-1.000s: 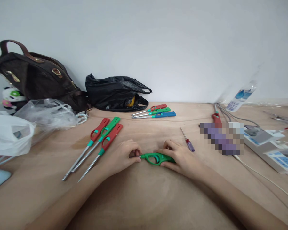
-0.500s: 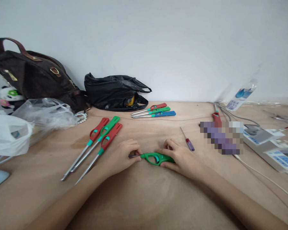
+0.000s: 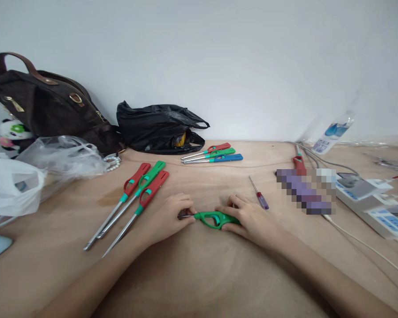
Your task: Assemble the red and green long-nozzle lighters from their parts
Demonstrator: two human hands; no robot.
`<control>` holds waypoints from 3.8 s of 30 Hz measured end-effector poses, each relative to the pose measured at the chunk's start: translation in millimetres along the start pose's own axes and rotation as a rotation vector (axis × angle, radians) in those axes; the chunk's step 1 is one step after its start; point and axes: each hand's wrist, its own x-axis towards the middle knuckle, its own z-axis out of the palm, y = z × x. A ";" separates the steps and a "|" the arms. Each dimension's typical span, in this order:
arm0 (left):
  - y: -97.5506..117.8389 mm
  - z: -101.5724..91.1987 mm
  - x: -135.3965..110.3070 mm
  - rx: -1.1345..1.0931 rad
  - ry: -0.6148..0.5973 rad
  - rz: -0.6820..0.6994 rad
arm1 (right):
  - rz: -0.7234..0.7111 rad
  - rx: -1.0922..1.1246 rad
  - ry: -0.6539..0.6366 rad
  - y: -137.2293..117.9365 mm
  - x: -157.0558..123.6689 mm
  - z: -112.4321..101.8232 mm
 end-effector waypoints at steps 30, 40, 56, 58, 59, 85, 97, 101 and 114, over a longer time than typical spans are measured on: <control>3.9 -0.8 0.4 0.017 -0.004 -0.012 | -0.007 -0.055 0.053 2.0 -0.8 7.0; 6.6 -0.6 -0.2 0.076 -0.019 0.027 | 0.052 0.233 0.002 6.9 -2.9 7.7; 11.5 13.2 0.2 0.056 -0.010 -0.057 | 0.058 0.288 -0.020 -0.6 -0.2 -3.4; 15.6 13.1 -1.1 0.122 0.002 -0.042 | 0.060 0.256 0.000 -2.9 -1.2 -2.8; 17.6 13.2 -1.8 0.153 0.012 -0.027 | 0.070 0.238 0.005 -4.0 -1.6 -2.5; 23.1 5.7 -8.0 0.250 0.373 0.364 | 0.011 0.295 0.081 5.0 -4.3 -8.1; 23.7 -7.4 -7.9 0.255 0.216 0.378 | 0.071 -0.134 -0.094 -11.7 -4.0 -9.7; 24.9 -11.4 -7.7 0.223 0.168 0.406 | 0.005 -0.146 -0.112 -23.9 -4.4 -10.1; 29.2 2.3 -4.6 0.299 0.245 0.589 | -0.157 -0.286 0.157 -36.1 -4.9 16.1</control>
